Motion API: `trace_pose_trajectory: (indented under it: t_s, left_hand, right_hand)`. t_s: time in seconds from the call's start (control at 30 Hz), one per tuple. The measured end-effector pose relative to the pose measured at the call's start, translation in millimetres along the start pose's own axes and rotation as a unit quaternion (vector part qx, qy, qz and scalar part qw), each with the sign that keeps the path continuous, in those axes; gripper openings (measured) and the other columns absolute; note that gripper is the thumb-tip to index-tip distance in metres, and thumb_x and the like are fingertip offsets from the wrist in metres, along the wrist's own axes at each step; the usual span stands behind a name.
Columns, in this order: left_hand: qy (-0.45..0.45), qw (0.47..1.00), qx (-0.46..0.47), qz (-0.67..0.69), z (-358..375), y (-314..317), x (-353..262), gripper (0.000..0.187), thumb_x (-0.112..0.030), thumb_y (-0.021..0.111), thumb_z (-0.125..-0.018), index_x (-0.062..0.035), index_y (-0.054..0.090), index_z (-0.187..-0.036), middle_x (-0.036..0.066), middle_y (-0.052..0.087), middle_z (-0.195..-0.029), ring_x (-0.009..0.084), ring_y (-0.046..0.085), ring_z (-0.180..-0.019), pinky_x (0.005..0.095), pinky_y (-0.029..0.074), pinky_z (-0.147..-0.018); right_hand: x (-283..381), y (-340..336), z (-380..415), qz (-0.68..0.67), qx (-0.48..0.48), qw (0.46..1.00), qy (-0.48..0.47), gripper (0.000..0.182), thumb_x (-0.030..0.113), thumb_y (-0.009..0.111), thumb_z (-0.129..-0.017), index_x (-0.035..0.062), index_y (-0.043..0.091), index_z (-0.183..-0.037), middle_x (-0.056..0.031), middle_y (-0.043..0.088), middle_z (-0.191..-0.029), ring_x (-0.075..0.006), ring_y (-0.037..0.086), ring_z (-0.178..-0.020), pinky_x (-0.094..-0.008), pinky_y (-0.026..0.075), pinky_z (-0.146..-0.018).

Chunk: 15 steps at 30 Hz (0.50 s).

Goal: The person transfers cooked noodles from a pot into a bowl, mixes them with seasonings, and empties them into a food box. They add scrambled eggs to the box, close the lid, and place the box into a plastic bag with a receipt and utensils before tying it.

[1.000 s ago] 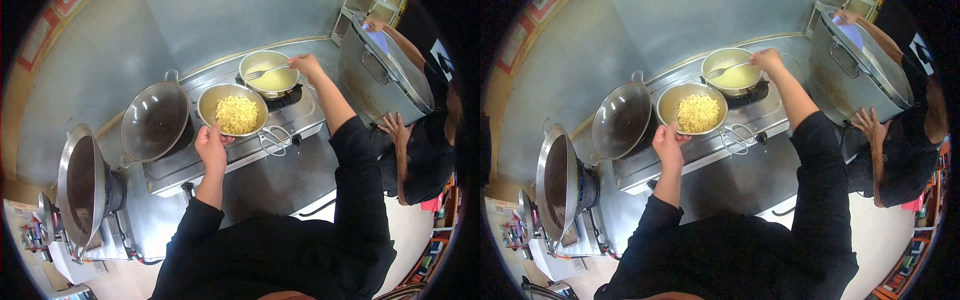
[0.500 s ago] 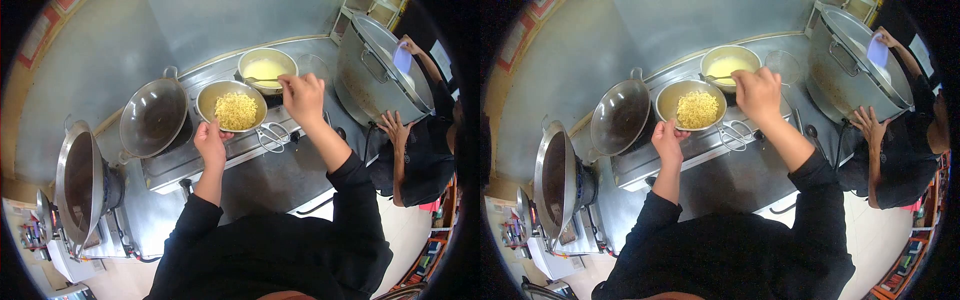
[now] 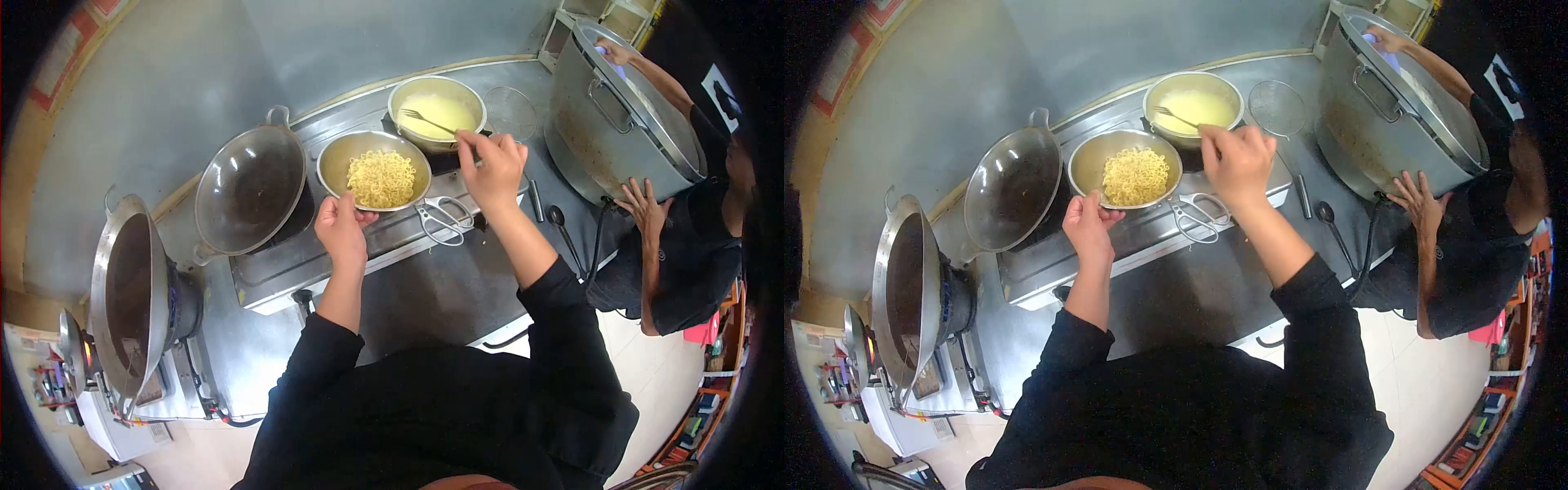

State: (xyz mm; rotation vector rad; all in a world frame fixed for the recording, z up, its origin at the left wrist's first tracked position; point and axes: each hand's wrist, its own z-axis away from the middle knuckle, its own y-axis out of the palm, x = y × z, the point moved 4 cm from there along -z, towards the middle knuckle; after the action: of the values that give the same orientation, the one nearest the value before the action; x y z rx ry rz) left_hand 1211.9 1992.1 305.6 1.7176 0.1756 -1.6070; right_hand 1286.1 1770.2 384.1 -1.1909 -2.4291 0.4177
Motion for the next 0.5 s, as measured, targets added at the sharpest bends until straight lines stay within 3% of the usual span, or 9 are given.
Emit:
trace_pose_trajectory:
  t_s: [0.2,0.23,0.43,0.5]
  left_hand:
    - [0.017,1.000,0.005,-0.026,-3.1,8.7,-4.7,0.025,-0.012,0.055,-0.087,-0.0058,0.043,-0.065,0.003,0.047,-0.058,0.0124,0.053,-0.047,0.0305,0.054,-0.049]
    - [0.021,0.999,0.006,-0.036,-4.5,9.7,-5.8,0.025,-0.012,0.055,-0.086,-0.0062,0.043,-0.065,0.002,0.046,-0.058,0.0122,0.053,-0.047,0.0308,0.055,-0.050]
    - [0.024,0.999,0.007,-0.044,-8.8,10.8,-9.3,0.025,-0.012,0.055,-0.086,-0.0062,0.043,-0.065,0.002,0.046,-0.058,0.0124,0.053,-0.047,0.0301,0.054,-0.049]
    - [0.020,0.999,0.007,-0.037,-8.9,8.5,-7.3,0.024,-0.011,0.055,-0.087,-0.0048,0.045,-0.066,0.003,0.048,-0.057,0.0118,0.053,-0.047,0.0292,0.053,-0.048]
  right_hand:
    - [-12.1,27.7,16.0,-0.090,0.059,0.984,0.140,0.008,0.018,0.070,-0.073,0.0163,0.071,-0.081,0.0047,0.061,-0.063,-0.0141,0.055,-0.065,-0.0316,0.034,-0.069]
    - [-12.5,28.5,17.6,-0.140,0.078,0.966,0.201,0.008,0.017,0.071,-0.073,0.0155,0.071,-0.081,0.0044,0.062,-0.063,-0.0137,0.055,-0.066,-0.0313,0.034,-0.069]
    - [13.9,-4.0,7.4,-0.093,-0.005,0.990,0.107,0.010,0.016,0.073,-0.071,0.0163,0.071,-0.080,0.0040,0.062,-0.064,-0.0124,0.055,-0.066,-0.0315,0.032,-0.070]
    - [3.5,1.0,9.6,-0.069,-0.015,0.990,0.121,0.010,0.016,0.073,-0.071,0.0166,0.071,-0.080,0.0050,0.061,-0.064,-0.0120,0.055,-0.066,-0.0316,0.032,-0.070]
